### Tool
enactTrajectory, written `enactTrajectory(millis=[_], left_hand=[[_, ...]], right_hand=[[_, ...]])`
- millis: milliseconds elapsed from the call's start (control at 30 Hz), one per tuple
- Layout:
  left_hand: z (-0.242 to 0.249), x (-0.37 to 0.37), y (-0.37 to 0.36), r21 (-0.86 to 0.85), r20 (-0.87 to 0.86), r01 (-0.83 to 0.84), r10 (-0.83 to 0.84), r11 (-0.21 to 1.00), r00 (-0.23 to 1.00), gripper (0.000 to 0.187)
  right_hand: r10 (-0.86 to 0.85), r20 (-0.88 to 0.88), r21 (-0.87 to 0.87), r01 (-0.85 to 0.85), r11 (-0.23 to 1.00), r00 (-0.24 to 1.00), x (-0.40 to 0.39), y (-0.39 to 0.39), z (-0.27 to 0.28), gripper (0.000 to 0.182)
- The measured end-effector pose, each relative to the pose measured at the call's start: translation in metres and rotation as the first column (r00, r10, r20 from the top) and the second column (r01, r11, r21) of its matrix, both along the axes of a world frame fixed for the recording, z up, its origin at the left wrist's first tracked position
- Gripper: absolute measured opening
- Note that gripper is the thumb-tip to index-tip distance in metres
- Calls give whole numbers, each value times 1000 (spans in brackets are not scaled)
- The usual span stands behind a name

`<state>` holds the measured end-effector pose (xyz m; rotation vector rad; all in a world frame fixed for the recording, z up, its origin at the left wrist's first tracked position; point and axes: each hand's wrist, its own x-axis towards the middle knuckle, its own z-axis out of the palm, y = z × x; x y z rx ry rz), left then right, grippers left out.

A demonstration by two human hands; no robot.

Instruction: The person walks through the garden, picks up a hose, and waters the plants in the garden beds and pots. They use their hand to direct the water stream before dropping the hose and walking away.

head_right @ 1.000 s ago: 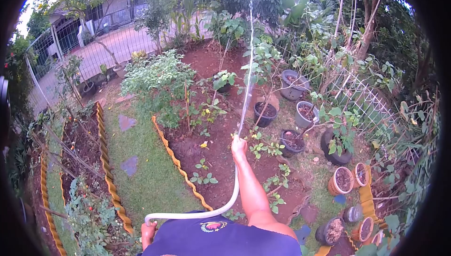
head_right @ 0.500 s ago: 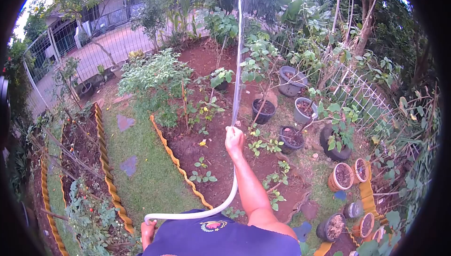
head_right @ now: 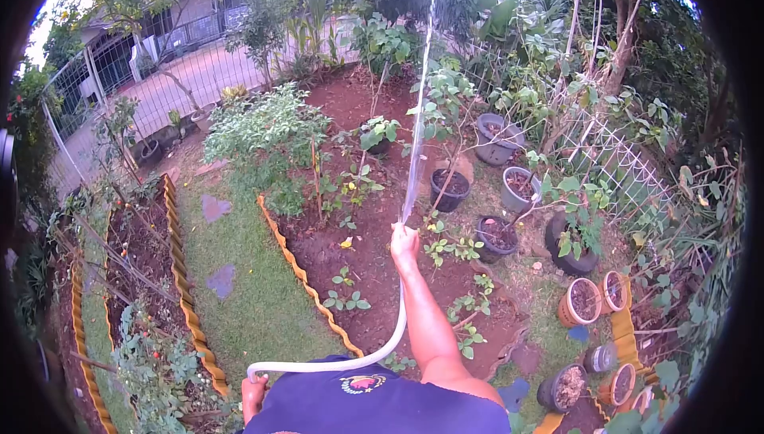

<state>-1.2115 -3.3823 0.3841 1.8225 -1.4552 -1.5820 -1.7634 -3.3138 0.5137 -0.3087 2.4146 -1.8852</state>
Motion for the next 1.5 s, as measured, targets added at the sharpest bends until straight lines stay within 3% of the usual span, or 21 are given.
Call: enactTrajectory(millis=[200, 433, 533, 633, 733, 833, 933, 1033, 1133, 1233, 1333, 1433, 1500], left_hand=[[0, 0, -2, 0, -40, 2, -2, 1000, 999, 20], [0, 1, -5, -23, 38, 70, -69, 997, 997, 22], [0, 1, -4, -21, 17, 53, -52, 998, 998, 22], [0, 2, -2, -16, 3, 39, -39, 999, 999, 23], [-1, 2, 1, -5, -9, 34, -34, 999, 999, 23], [-4, 4, 3, 3, -15, 23, -23, 1000, 1000, 23], [3, 1, 4, 7, 0, 27, -27, 1000, 1000, 23], [9, -1, 2, 16, 40, 42, -43, 999, 998, 24], [6, 0, 0, 8, 60, 64, -64, 998, 996, 24], [5, 0, 0, 12, 73, 79, -79, 997, 994, 23], [9, 0, 2, 17, 83, 75, -76, 997, 994, 22], [3, 2, 3, 11, 62, 66, -67, 998, 996, 22], [0, 2, 2, 9, 26, 45, -45, 999, 999, 21]], right_hand=[[-22, 67, 32, 20, 999, 998, -4, 11, -30, 38], [95, -123, 171, -73, 983, 988, 23, 8, 11, 36], [22, -229, 120, 6, 993, 973, 38, 2, 31, 37], [118, -215, 224, -69, 972, 970, 40, -1, 34, 37], [147, -73, 356, -112, 928, 986, 42, -3, 40, 35], [152, -69, 338, -120, 933, 986, 46, -4, 49, 35], [113, -202, 133, -88, 987, 973, 41, -12, 42, 35], [134, -262, 96, -112, 989, 956, 47, -13, 60, 35], [175, -273, 182, -127, 975, 946, 51, -12, 70, 35], [115, -331, 209, -46, 977, 937, 41, -16, 43, 35], [134, -190, 322, -67, 944, 973, 39, -11, 43, 36], [71, -231, 104, -48, 993, 970, 32, -14, 35, 36], [87, -248, 98, -64, 993, 965, 33, -14, 41, 36]])
